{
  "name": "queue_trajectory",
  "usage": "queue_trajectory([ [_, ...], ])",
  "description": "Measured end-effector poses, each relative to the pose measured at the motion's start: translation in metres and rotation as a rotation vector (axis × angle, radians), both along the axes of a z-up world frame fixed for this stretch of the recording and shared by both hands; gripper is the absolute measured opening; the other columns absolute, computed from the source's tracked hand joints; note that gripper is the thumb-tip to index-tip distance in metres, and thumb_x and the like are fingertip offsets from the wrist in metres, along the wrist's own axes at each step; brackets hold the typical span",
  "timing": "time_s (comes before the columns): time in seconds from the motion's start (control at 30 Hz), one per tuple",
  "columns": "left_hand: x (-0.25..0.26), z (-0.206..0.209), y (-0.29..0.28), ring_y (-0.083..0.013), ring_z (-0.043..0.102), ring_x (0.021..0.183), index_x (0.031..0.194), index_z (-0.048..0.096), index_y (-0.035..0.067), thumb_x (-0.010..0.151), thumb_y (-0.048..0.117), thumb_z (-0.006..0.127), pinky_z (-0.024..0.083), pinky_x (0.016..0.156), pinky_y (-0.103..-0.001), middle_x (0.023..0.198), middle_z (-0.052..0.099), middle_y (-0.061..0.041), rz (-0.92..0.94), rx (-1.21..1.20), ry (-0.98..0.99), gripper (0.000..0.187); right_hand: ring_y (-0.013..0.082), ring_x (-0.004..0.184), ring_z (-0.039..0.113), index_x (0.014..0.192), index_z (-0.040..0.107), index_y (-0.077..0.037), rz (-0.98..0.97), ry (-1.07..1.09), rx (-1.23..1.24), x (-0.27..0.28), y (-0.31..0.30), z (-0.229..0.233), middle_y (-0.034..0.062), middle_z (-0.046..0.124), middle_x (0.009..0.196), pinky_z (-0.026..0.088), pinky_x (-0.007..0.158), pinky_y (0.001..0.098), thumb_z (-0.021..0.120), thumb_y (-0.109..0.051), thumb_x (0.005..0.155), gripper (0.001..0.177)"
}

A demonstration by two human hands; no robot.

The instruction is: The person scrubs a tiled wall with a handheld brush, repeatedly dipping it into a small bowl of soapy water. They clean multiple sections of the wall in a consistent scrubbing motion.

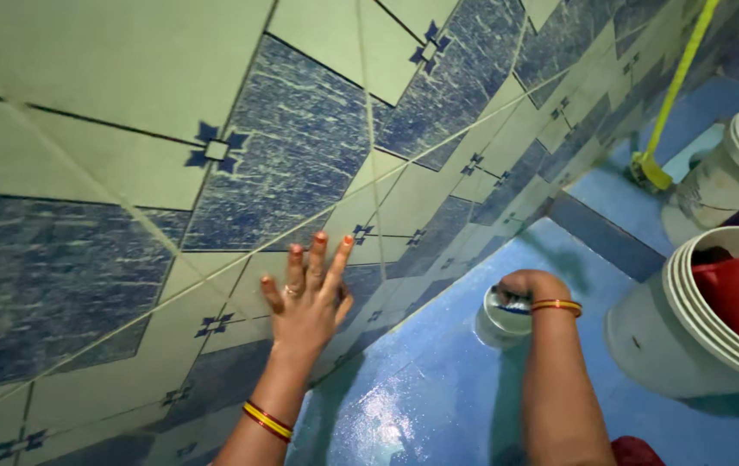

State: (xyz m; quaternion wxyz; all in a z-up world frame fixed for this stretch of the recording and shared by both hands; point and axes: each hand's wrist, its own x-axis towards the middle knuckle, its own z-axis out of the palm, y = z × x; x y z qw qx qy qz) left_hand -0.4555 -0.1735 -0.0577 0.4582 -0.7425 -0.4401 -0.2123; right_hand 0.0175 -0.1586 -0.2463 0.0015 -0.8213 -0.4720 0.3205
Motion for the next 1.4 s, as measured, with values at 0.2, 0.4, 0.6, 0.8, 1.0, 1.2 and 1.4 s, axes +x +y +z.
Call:
queue_trajectory([
  [0.2,0.001,-0.011,0.01,-0.0363,-0.001,0.16,0.169,0.033,0.041,0.088,0.072,0.059,-0.015,0.12,-0.064,0.176,0.008,-0.011,-0.028,-0.017,-0.012,0.09,0.0361,0.13,0.047,0.141,0.058,-0.022,0.064,0.057,-0.163,-0.001,0.024,-0.061,0.0138,0.054,0.138,0.037,0.109,0.0462,0.057,-0.044,0.085,0.06],
  [0.4,0.006,-0.013,0.015,-0.0358,0.002,0.161,0.167,0.037,0.041,0.095,0.069,0.055,-0.013,0.124,-0.059,0.176,0.011,-0.011,-0.046,0.069,-0.036,0.079,0.0356,0.141,0.036,0.145,0.053,-0.02,-0.054,0.062,-0.097,-0.024,0.015,-0.105,0.0122,0.043,0.15,0.027,0.116,0.0474,0.05,-0.047,0.092,0.06],
  [0.6,0.007,-0.013,0.018,-0.0318,0.005,0.161,0.165,0.039,0.041,0.096,0.066,0.052,-0.011,0.125,-0.058,0.175,0.014,-0.009,-0.024,0.109,-0.007,0.075,0.035,0.15,0.028,0.146,0.051,-0.019,-0.14,-0.033,0.089,-0.03,0.012,-0.127,0.0106,0.036,0.159,0.02,0.122,0.0481,0.046,-0.046,0.096,0.058],
  [0.8,0.008,0.0,0.006,-0.0269,0.009,0.161,0.164,0.039,0.041,0.096,0.06,0.055,-0.005,0.124,-0.055,0.175,0.017,-0.005,-0.051,0.066,-0.052,0.073,0.0387,0.116,0.069,0.114,0.078,-0.006,-0.134,0.131,0.371,-0.026,-0.006,-0.076,0.0199,0.075,0.124,0.051,0.101,0.0478,0.061,-0.041,0.085,0.049],
  [1.0,-0.011,0.06,-0.03,-0.0211,0.021,0.155,0.162,0.046,0.038,0.096,0.052,0.065,0.016,0.116,-0.044,0.172,0.032,0.001,-0.16,0.026,-0.121,0.07,0.0238,0.079,0.06,0.157,0.042,-0.019,-0.54,0.526,0.901,-0.114,-0.006,0.142,0.0148,0.07,0.105,0.049,0.071,0.041,0.054,-0.026,0.086,0.072],
  [1.2,-0.068,0.133,-0.035,-0.0399,0.01,0.156,0.167,0.043,0.026,0.097,0.072,0.061,0.0,0.118,-0.062,0.172,0.027,-0.013,-0.065,0.068,-0.354,0.086,0.0373,0.155,0.027,0.169,0.015,-0.017,0.144,0.248,1.917,-0.31,-0.028,0.318,0.0219,0.028,0.166,0.014,0.133,0.0541,0.059,-0.017,0.104,0.079],
  [1.4,-0.11,0.138,-0.04,-0.036,0.012,0.159,0.171,0.035,0.031,0.094,0.074,0.053,-0.005,0.125,-0.056,0.174,0.023,-0.009,0.065,0.175,-0.272,0.09,0.0353,0.126,0.051,0.147,0.052,-0.048,0.91,-0.432,1.97,-0.358,-0.036,0.293,0.0166,0.037,0.145,0.049,0.104,0.0468,0.079,-0.02,0.094,0.066],
])
